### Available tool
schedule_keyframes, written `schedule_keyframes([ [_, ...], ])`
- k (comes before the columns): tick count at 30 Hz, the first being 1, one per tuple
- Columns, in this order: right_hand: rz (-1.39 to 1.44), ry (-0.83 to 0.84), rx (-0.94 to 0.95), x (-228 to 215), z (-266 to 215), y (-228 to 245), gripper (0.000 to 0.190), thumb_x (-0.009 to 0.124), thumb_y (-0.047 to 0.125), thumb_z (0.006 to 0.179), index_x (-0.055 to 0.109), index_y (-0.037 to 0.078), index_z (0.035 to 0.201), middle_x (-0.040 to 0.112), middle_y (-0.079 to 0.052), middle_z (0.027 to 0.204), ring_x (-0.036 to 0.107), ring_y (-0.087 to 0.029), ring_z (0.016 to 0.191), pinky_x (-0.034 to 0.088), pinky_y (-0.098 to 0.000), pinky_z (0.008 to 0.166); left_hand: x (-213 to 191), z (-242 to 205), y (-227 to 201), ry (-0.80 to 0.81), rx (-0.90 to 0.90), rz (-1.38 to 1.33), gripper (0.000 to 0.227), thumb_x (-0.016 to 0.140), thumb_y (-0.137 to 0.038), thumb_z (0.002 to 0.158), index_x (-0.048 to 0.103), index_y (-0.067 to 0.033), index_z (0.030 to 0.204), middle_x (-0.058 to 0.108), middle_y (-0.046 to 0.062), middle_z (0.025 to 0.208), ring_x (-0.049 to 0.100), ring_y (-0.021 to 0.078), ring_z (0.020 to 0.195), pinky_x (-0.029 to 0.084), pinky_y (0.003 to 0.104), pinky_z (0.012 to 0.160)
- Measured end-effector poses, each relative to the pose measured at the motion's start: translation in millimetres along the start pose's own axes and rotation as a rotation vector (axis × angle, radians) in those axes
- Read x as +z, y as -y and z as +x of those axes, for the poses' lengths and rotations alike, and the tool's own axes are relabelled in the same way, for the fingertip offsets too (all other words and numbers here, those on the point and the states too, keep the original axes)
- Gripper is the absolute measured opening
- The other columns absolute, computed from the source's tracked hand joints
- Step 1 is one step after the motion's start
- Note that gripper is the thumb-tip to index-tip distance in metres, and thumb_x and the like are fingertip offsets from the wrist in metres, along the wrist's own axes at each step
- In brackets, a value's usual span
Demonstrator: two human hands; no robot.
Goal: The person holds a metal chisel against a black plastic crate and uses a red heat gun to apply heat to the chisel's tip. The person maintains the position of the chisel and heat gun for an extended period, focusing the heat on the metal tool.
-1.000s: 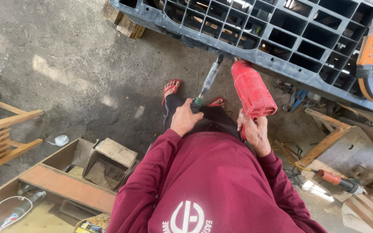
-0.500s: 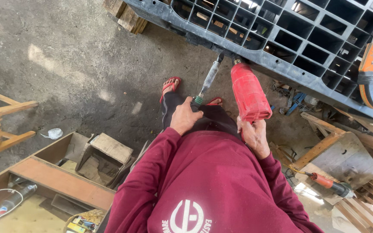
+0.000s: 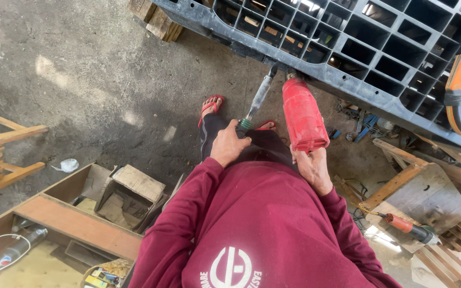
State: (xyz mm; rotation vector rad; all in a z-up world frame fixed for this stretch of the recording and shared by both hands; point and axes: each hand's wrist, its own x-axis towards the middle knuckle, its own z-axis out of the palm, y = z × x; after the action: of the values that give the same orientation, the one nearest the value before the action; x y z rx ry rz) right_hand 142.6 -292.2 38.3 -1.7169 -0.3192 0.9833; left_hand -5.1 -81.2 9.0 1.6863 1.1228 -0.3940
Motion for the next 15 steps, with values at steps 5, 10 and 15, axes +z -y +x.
schedule_keyframes([
  [5,-0.005,-0.001,-0.008,-1.6,1.0,-8.0,0.004,0.061,0.007,0.098,0.063,0.003,0.099,0.061,0.000,0.082,0.055,-0.007,0.066,0.048,-0.0245,0.058,-1.4,2.2,0.6,0.001,0.004,0.013,0.067,0.077,-0.035,0.075,0.057,-0.0087,0.134,0.072,0.029,0.104,0.069,0.0462,0.104,0.053,0.050,0.089],
  [10,-0.061,-0.030,-0.017,-2.1,1.1,-14.6,0.007,0.065,0.004,0.092,0.063,0.003,0.099,0.063,0.000,0.081,0.057,-0.008,0.064,0.048,-0.0250,0.056,-2.6,3.5,-2.3,0.020,-0.022,0.023,0.068,0.077,-0.035,0.075,0.056,-0.0096,0.134,0.072,0.027,0.105,0.069,0.0452,0.104,0.054,0.050,0.089],
  [15,-0.138,-0.035,-0.058,-2.1,2.1,-14.8,0.008,0.066,0.004,0.091,0.064,0.003,0.099,0.061,0.000,0.079,0.056,-0.007,0.065,0.047,-0.0251,0.056,-4.2,2.7,-4.2,0.022,-0.033,0.023,0.068,0.077,-0.036,0.075,0.057,-0.0105,0.134,0.072,0.027,0.106,0.069,0.0452,0.104,0.053,0.050,0.090],
])
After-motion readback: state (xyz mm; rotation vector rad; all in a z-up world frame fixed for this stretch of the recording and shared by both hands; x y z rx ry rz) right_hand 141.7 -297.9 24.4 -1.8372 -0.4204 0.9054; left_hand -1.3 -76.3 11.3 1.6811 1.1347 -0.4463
